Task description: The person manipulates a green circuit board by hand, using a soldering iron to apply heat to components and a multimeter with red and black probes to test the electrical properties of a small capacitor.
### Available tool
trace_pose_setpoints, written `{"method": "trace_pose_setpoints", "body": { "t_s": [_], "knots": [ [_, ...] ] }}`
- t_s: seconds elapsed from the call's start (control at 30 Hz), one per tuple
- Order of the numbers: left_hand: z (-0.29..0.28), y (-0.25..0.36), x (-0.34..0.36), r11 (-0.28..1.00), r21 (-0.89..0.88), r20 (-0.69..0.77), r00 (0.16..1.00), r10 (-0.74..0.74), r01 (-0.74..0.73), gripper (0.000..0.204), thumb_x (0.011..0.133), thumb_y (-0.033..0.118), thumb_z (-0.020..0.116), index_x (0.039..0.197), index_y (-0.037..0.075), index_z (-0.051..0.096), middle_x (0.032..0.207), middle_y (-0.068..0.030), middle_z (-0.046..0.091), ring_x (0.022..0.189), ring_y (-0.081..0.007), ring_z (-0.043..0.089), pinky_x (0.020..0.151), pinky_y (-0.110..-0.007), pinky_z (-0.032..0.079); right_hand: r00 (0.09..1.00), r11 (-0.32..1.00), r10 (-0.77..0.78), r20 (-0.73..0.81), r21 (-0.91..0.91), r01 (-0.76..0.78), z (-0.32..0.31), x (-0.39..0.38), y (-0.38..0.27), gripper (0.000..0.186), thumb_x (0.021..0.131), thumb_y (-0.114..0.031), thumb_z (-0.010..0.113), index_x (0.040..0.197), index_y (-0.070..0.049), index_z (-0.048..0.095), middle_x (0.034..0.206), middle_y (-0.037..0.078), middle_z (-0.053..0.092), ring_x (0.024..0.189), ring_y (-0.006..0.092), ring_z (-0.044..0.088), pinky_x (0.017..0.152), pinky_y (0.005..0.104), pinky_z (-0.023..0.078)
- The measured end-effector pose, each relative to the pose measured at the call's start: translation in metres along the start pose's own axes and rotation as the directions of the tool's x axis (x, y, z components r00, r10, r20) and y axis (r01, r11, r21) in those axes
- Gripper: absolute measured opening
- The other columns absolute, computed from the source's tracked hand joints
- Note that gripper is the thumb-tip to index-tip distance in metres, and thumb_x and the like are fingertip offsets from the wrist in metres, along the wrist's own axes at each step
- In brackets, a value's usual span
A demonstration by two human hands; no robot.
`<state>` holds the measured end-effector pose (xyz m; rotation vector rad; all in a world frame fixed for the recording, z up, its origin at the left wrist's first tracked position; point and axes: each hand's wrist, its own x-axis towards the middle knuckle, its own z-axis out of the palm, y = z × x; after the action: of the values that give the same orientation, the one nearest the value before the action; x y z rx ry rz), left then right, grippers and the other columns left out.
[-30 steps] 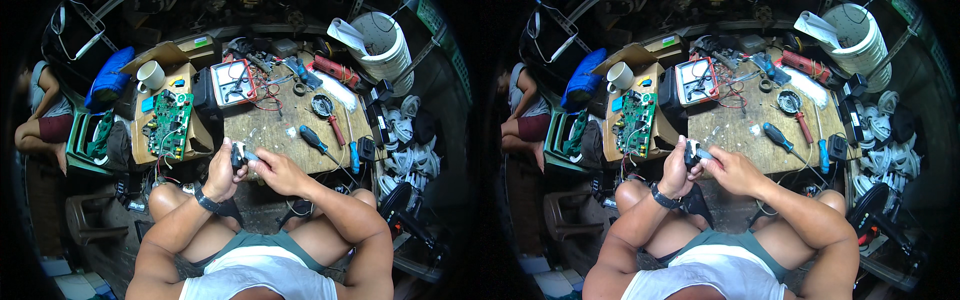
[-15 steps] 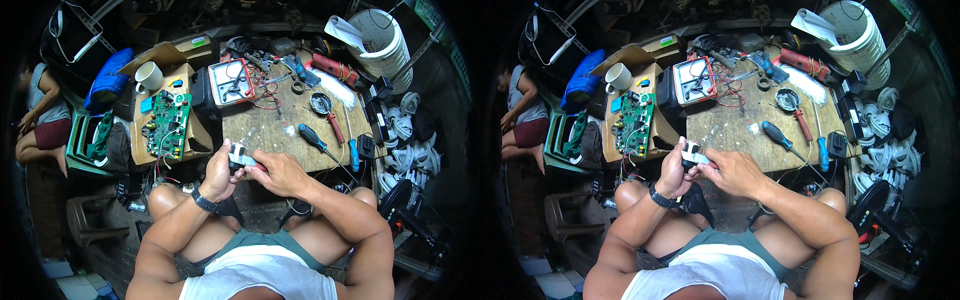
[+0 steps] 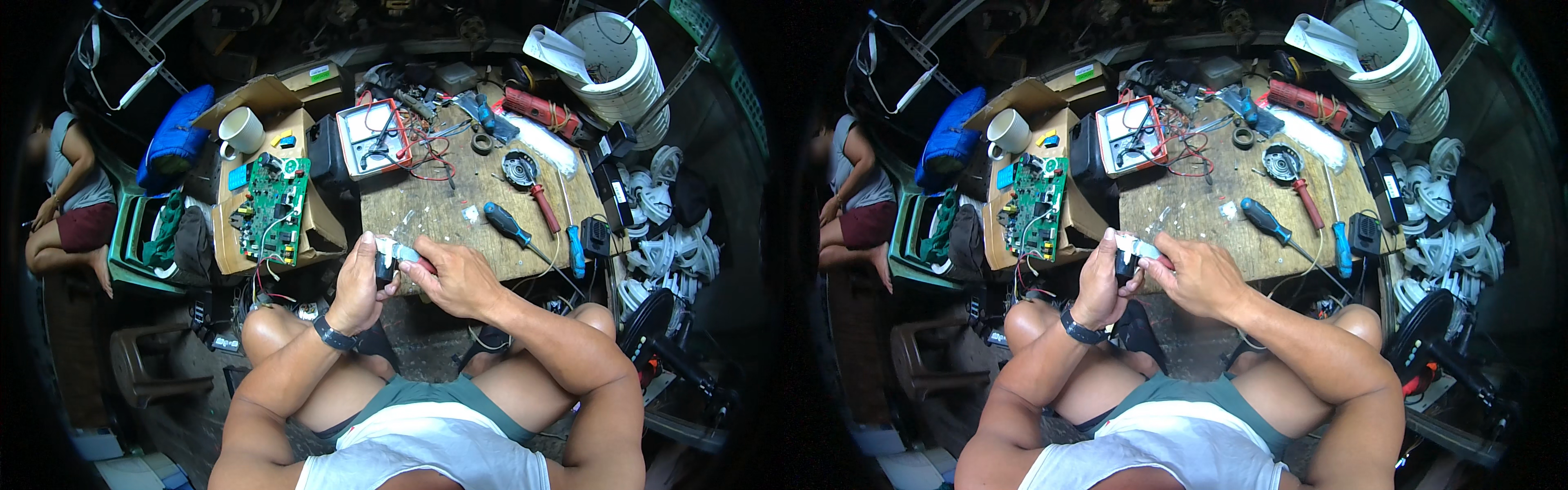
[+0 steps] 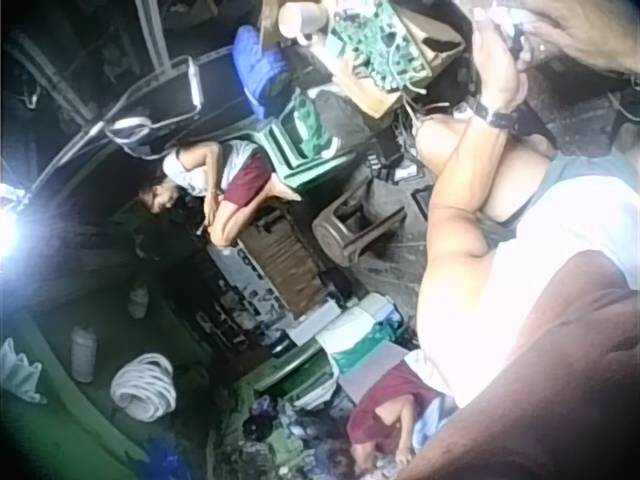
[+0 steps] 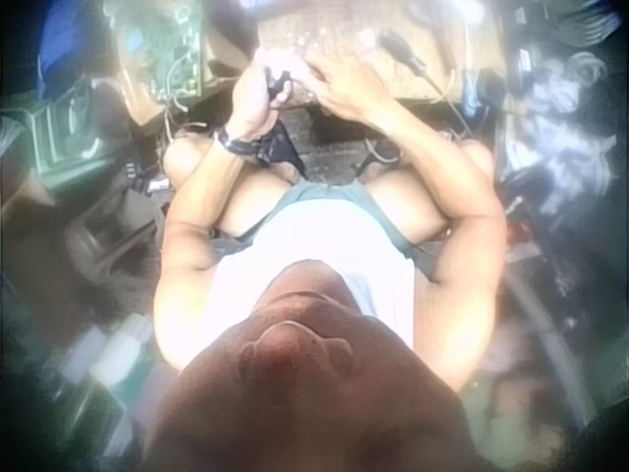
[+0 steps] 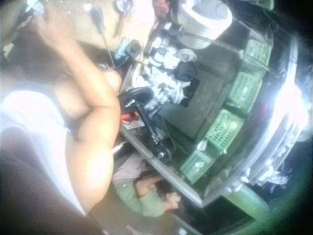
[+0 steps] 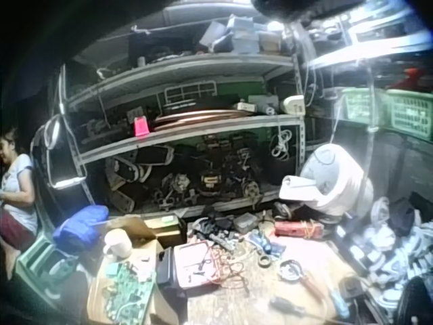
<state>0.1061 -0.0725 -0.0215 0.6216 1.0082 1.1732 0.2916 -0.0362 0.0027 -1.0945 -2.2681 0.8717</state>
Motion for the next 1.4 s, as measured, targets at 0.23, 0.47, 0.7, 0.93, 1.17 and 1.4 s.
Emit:
{"method": "trace_pose_setpoints", "body": {
  "t_s": [0.23,0.47,0.7,0.93,1.17,1.4],
  "knots": [
    [0.008,-0.01,-0.004,0.994,0.011,-0.111,0.988,0.111,-0.111,0.044,0.108,0.049,0.036,0.107,0.009,0.053,0.077,-0.003,0.059,0.054,-0.0077,0.05,0.042,-0.019,0.033,0.997,0.992,0.076,0.011,0.103,-0.076,0.011,-0.003,-0.005,0.03,0.098,-0.035,0.059,0.096,-0.006,0.052,0.078,0.018,0.067,0.076,0.0433,0.066,0.065,0.0528,0.049],
    [0.015,-0.017,-0.007,0.986,0.029,-0.244,0.955,0.168,-0.166,0.042,0.107,0.05,0.038,0.103,0.011,0.052,0.075,-0.0006,0.059,0.054,-0.006,0.05,0.042,-0.019,0.035,0.989,0.954,0.126,0.078,0.262,-0.142,0.017,-0.005,-0.006,0.03,0.1,-0.035,0.058,0.1,-0.005,0.053,0.086,0.021,0.07,0.084,0.0441,0.067,0.07,0.0521,0.051],
    [0.002,-0.022,-0.002,0.984,0.043,-0.129,0.975,0.179,-0.175,0.042,0.106,0.053,0.036,0.11,0.012,0.046,0.082,-0.0013,0.057,0.06,-0.0051,0.051,0.046,-0.019,0.037,0.969,0.905,0.209,0.133,0.349,-0.243,0.024,-0.005,0.001,0.032,0.098,-0.034,0.062,0.111,-0.007,0.054,0.089,0.02,0.072,0.089,0.0416,0.069,0.076,0.0484,0.052],
    [0.006,-0.02,-0.003,0.97,0.023,-0.067,0.967,0.244,-0.243,0.044,0.104,0.05,0.045,0.125,0.012,0.041,0.092,-0.0023,0.057,0.069,-0.007,0.056,0.05,-0.019,0.04,0.98,0.856,0.177,0.085,0.478,-0.196,0.014,-0.006,0.0,0.046,0.098,-0.027,0.064,0.139,-0.014,0.047,0.098,0.017,0.073,0.093,0.0348,0.072,0.081,0.0444,0.054],
    [0.0,-0.021,0.001,0.921,0.175,0.011,0.936,0.352,-0.348,0.049,0.1,0.039,0.06,0.132,0.009,0.037,0.101,-0.0029,0.057,0.083,-0.0073,0.058,0.063,-0.021,0.049,0.993,0.822,0.118,0.024,0.559,-0.111,0.023,-0.008,0.002,0.055,0.099,-0.025,0.064,0.149,-0.019,0.042,0.092,0.008,0.068,0.081,0.0146,0.065,0.076,0.033,0.053],
    [-0.004,-0.033,0.002,0.865,0.23,0.024,0.892,0.452,-0.445,0.047,0.1,0.034,0.062,0.132,0.008,0.037,0.113,-0.0054,0.056,0.102,-0.0122,0.057,0.085,-0.026,0.05,0.985,0.838,0.167,-0.032,0.531,-0.125,0.027,-0.007,0.001,0.052,0.098,-0.019,0.062,0.148,-0.021,0.044,0.115,0.016,0.07,0.098,0.0267,0.071,0.084,0.0395,0.055]
  ]
}}
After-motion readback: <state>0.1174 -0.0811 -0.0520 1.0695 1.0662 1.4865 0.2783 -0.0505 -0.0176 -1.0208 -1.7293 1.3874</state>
